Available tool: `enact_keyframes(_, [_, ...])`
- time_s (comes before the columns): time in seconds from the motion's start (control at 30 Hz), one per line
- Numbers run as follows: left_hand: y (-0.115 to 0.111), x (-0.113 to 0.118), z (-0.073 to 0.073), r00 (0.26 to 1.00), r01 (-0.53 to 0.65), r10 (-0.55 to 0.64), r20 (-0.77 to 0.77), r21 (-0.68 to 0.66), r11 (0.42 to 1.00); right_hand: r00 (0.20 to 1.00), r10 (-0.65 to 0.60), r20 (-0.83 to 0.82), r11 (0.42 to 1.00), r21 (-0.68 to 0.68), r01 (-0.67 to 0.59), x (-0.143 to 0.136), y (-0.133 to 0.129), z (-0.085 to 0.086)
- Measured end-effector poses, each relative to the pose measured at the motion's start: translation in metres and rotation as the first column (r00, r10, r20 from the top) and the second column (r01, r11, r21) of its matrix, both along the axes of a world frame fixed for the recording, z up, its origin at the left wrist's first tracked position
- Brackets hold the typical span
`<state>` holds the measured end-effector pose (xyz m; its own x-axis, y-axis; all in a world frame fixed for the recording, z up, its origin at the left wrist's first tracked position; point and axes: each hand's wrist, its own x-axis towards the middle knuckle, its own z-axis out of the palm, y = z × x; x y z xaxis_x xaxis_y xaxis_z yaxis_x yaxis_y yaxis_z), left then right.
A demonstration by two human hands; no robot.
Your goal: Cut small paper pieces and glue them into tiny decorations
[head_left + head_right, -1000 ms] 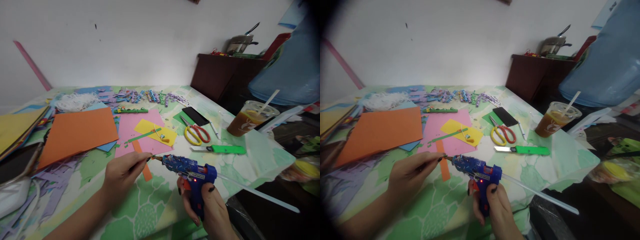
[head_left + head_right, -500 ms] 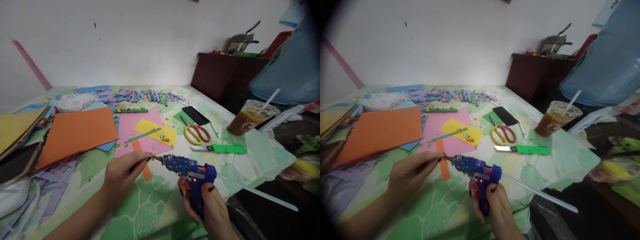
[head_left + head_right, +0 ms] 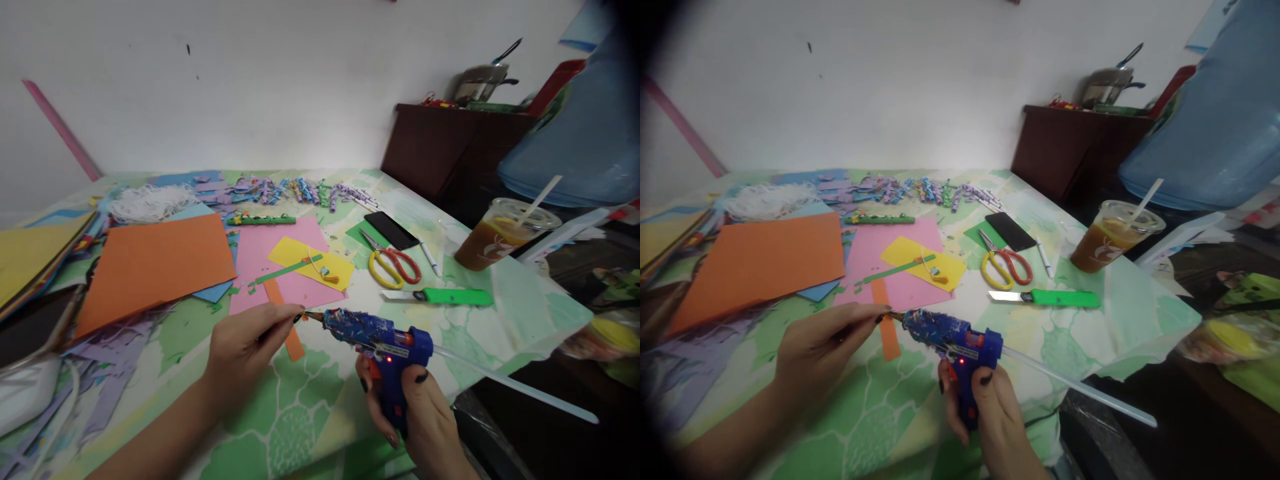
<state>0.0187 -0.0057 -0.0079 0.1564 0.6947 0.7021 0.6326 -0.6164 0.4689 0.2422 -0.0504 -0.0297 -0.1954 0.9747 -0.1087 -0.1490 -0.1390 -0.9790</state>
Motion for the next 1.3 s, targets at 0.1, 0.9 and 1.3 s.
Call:
enact_keyframes(0.1, [0.000, 0.000, 0.000, 1.000, -0.011, 0.011, -0.001, -0.019, 1.000, 1.000, 0.001, -0.011, 1.000, 0.007, -0.001, -0.001, 0.000, -0.001])
enact_keyframes(0.9, [-0.003, 0.005, -0.001, 0.990, -0.063, 0.080, 0.118, -0.143, 0.988, 0.999, -0.017, 0.051, 0.996, 0.092, 0.012, 0.002, -0.004, -0.008])
enact_keyframes(1.3, [-0.003, 0.004, -0.001, 0.986, -0.070, 0.099, 0.136, -0.201, 0.977, 0.982, -0.009, 0.187, 0.992, 0.128, -0.015, 0.007, -0.007, -0.014])
